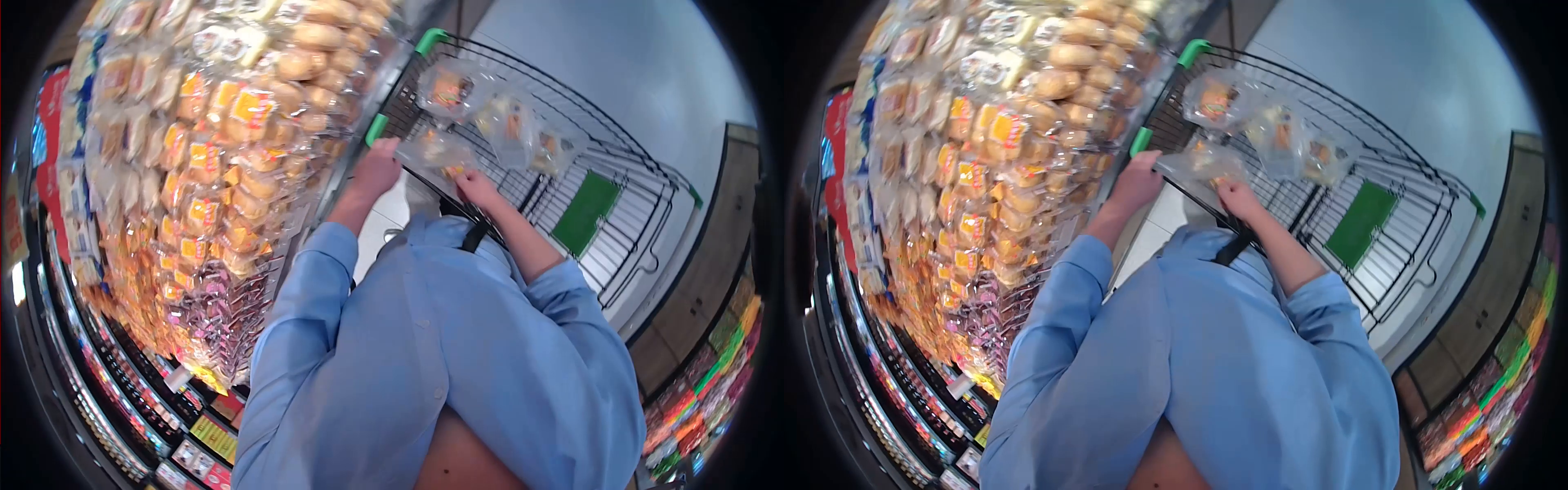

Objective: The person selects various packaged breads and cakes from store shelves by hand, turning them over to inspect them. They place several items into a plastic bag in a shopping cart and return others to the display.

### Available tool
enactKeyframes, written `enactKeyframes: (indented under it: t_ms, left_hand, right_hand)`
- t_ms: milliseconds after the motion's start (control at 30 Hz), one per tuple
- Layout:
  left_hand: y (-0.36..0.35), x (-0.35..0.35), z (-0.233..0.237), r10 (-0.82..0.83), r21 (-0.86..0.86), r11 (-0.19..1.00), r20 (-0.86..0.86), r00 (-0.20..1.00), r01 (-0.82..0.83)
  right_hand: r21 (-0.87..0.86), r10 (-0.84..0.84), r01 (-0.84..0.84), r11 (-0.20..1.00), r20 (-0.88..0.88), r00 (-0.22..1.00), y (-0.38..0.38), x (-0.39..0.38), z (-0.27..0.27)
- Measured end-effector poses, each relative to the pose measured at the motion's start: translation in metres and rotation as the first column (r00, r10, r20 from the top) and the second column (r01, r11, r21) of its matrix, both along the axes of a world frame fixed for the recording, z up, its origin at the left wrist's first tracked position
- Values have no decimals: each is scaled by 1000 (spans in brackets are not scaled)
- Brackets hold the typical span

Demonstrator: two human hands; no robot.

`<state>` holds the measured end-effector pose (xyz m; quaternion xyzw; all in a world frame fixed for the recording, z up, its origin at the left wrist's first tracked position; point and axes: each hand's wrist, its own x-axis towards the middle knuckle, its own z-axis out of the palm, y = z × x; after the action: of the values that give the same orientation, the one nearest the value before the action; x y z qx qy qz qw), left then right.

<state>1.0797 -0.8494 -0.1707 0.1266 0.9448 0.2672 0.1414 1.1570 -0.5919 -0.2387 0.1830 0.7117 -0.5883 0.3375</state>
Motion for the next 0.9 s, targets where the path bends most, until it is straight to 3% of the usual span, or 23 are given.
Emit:
enactKeyframes:
  t_ms: [133, 200, 333, 467, 533, 667, 767, 833, 900]
  left_hand:
    - [-11, 21, 0, -53, 220, 974, -16, 998, 55]
    - [-14, 34, 17, -36, 240, 971, 61, 997, 20]
    - [-39, 70, 50, -86, 281, 960, 285, 955, 2]
    - [-70, 105, 84, -81, 355, 935, 261, 962, -17]
    - [-84, 114, 118, -12, 343, 932, 343, 939, -114]
    - [-109, 126, 175, 102, 411, 880, 324, 941, -237]
    - [-124, 130, 204, 203, 573, 755, 258, 945, -319]
    - [-142, 125, 227, 242, 787, 505, 264, 934, -354]
    - [-168, 118, 265, 445, 778, 438, 248, 861, -451]
  right_hand:
    - [19, 40, -41, 999, 27, 999, 16, -1, -2]
    - [115, 129, -138, 984, 79, 988, 29, 1, -29]
    - [164, 119, -135, 977, 101, 988, 34, -1, -12]
    - [187, 180, -196, 963, 99, 979, 44, -11, -4]
    - [223, 215, -244, 944, 148, 965, 48, -17, -1]
    - [367, 385, -395, 842, 104, 917, 41, -36, 20]
    - [341, 428, -443, 829, 122, 895, 22, -59, 54]
    - [322, 465, -474, 819, 111, 878, 5, -71, 88]
    - [20, 510, -515, 857, 109, 853, -14, -86, 117]
